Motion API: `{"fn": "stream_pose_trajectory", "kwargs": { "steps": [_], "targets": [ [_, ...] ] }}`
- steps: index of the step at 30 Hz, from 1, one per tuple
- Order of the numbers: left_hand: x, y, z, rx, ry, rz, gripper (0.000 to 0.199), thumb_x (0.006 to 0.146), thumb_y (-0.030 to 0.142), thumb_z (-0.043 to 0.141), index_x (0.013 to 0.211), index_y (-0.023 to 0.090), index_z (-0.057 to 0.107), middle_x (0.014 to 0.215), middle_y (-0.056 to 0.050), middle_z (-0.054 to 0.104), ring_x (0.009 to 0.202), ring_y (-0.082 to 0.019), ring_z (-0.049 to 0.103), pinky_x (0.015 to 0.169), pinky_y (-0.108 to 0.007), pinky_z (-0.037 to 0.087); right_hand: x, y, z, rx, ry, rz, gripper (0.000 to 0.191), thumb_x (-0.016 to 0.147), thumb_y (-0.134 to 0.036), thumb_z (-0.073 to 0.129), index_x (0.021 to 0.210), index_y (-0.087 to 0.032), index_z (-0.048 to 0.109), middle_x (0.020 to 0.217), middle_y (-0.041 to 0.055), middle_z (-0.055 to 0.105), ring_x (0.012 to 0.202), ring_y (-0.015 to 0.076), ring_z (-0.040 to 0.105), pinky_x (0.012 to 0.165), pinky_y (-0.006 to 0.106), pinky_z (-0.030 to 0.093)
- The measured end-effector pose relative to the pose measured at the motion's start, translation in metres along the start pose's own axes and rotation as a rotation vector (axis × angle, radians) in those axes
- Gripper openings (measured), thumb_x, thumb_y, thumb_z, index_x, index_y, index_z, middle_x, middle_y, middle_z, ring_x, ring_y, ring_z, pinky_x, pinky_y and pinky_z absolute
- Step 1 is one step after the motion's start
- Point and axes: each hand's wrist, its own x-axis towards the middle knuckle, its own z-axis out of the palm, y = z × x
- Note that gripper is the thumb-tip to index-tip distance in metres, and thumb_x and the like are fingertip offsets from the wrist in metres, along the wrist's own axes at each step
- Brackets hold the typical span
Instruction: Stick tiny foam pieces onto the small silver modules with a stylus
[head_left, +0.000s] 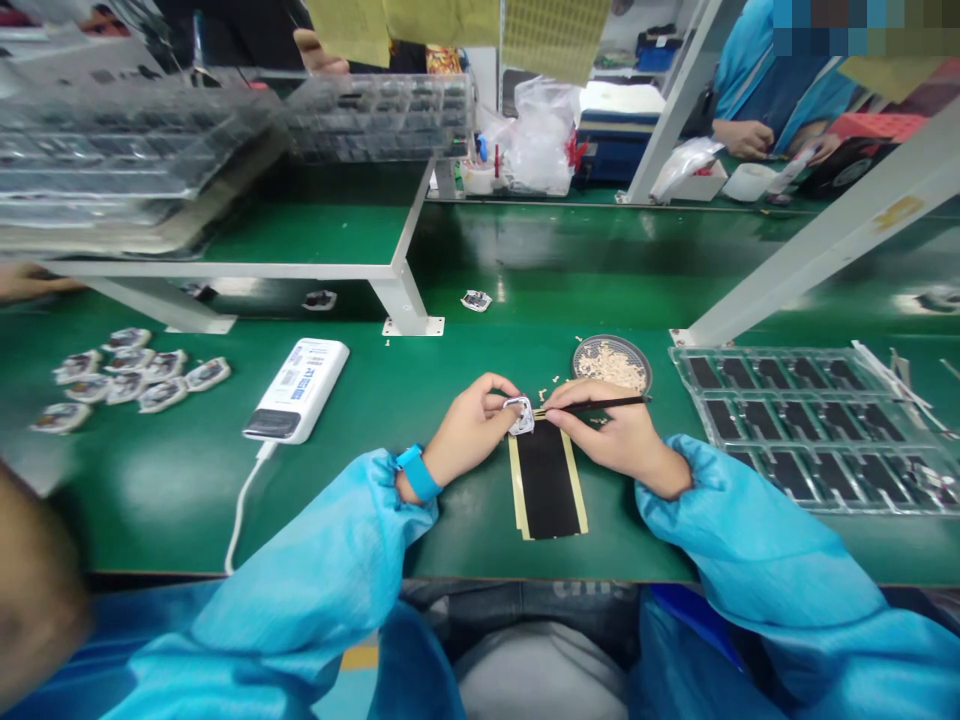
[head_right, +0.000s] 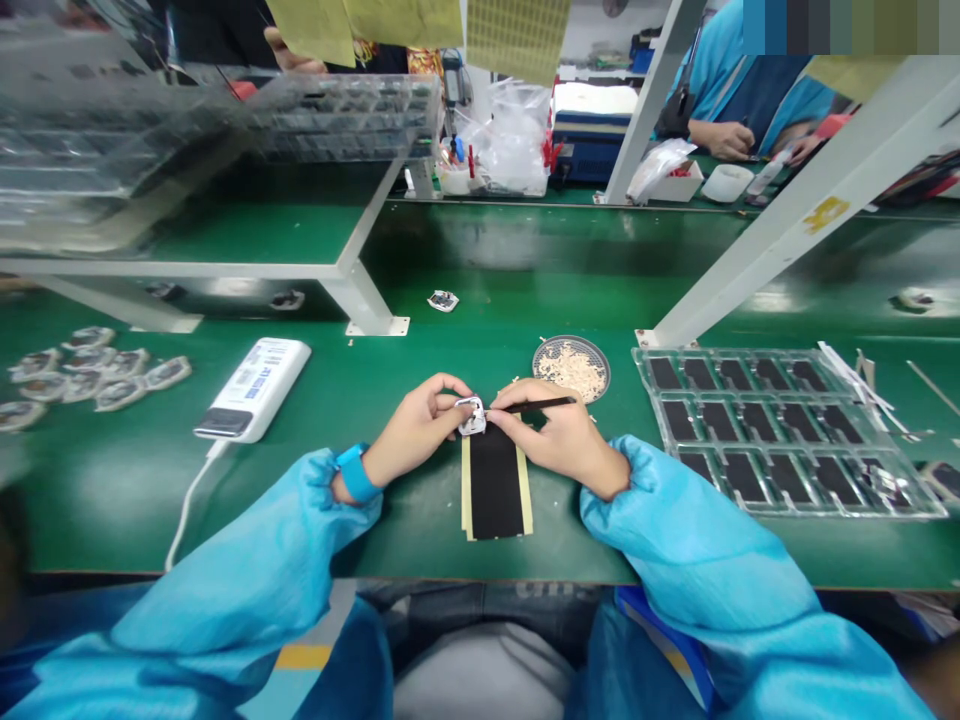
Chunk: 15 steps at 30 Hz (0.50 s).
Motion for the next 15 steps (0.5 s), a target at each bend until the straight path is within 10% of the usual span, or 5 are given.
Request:
{"fn": "stream_pose_trajectory", "kwargs": {
  "steps": [15],
  "targets": [
    [0.001,0.000,-0.010,0.058,-0.076,-0.006,0.044,0.081,0.054,0.071,0.102,0.017,0.060,0.088,-0.006,0.073,0.073,-0.014,0.064,0.058,-0.021,0.047,0.009,0.019,-0.012,0.642,-0.287,0.481,0.028,0.081,-0.036,0.077,0.088,-0.012,0.064,0.099,0.0108,0.074,0.088,0.0163,0.072,0.085,0.033,0.060]
  ]
}}
